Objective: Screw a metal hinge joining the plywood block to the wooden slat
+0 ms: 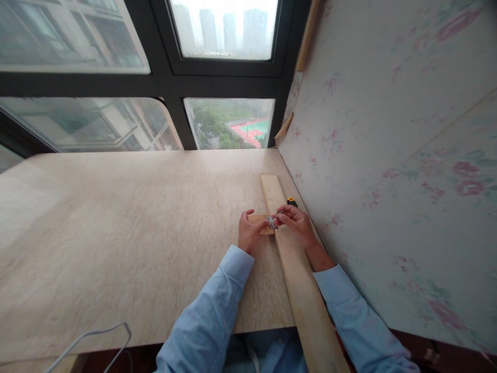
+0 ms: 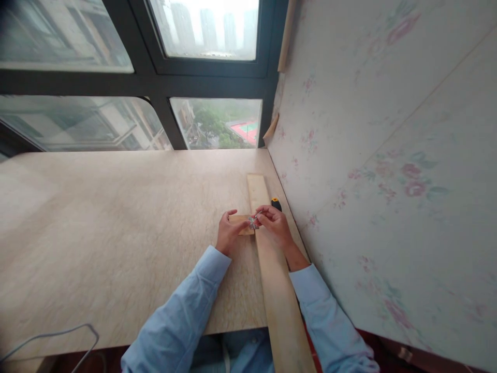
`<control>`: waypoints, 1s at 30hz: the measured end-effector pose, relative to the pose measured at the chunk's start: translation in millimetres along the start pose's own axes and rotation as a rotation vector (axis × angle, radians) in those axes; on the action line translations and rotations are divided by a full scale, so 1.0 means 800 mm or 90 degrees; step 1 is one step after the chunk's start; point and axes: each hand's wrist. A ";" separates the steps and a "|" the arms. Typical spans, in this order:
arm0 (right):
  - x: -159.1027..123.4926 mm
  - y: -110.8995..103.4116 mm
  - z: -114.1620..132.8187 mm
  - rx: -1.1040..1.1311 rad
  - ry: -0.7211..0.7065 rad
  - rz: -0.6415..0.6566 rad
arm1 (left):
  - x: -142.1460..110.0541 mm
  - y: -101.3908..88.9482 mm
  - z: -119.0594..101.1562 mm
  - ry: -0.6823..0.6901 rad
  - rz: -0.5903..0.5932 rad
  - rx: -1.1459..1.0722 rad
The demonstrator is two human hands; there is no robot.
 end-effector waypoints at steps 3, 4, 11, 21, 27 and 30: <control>-0.005 -0.001 0.003 -0.055 -0.008 0.006 | -0.002 0.001 -0.003 -0.002 -0.007 -0.003; -0.007 -0.002 0.004 -0.071 -0.010 0.014 | -0.003 0.001 -0.005 -0.006 -0.007 -0.006; -0.014 -0.004 -0.003 -0.220 -0.083 0.010 | -0.006 0.003 -0.012 -0.015 -0.007 -0.007; -0.015 -0.005 -0.008 -0.350 -0.165 0.023 | -0.004 0.001 -0.003 -0.009 0.011 -0.019; -0.014 -0.006 -0.015 -0.320 -0.145 0.022 | -0.004 0.001 -0.006 -0.006 0.009 -0.015; -0.015 -0.007 -0.016 -0.343 -0.158 0.024 | -0.003 0.002 -0.007 -0.025 0.015 -0.031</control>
Point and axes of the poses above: each hand's wrist, its own x-axis towards the middle knuckle, its own y-axis out of the palm, z = x × y, and after that the axes turned 13 degrees about -x, right-handed
